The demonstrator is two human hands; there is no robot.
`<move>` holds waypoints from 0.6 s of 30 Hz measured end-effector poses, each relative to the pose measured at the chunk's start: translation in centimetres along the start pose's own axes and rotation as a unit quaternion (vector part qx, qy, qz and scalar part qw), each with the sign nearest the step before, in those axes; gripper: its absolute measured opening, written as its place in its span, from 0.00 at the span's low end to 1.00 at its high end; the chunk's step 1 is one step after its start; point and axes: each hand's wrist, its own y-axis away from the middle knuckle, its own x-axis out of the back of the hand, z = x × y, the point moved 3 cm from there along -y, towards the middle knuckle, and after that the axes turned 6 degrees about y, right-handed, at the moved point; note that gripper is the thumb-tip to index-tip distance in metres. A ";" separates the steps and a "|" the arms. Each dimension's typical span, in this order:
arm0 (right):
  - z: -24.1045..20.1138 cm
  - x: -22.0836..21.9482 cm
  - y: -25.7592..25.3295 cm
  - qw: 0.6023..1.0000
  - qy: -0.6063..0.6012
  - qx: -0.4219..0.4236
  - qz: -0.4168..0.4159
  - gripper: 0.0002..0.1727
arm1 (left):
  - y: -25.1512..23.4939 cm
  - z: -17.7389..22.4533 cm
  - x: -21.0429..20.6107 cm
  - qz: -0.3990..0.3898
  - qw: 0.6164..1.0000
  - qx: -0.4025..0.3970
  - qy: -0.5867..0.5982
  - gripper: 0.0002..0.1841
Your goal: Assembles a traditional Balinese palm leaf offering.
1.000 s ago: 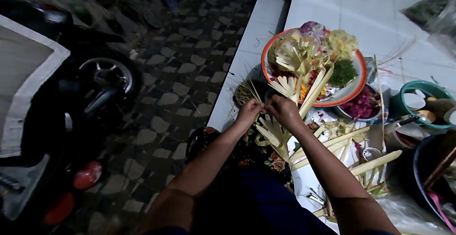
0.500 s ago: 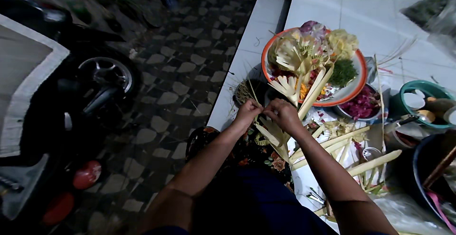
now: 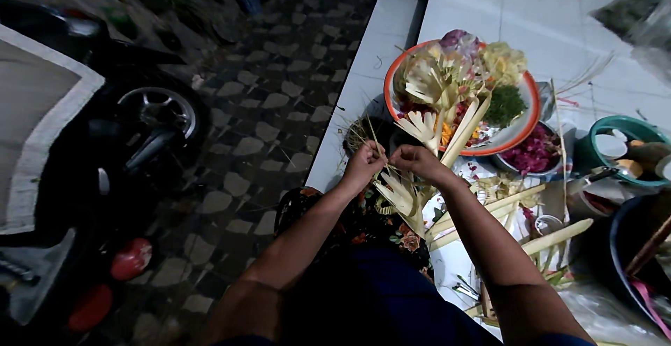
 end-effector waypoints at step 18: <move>0.0 -1.1 0.6 0.993 0.078 -0.003 0.086 0.08 | 1.3 1.5 -1.5 0.023 0.876 -0.255 -0.409 0.10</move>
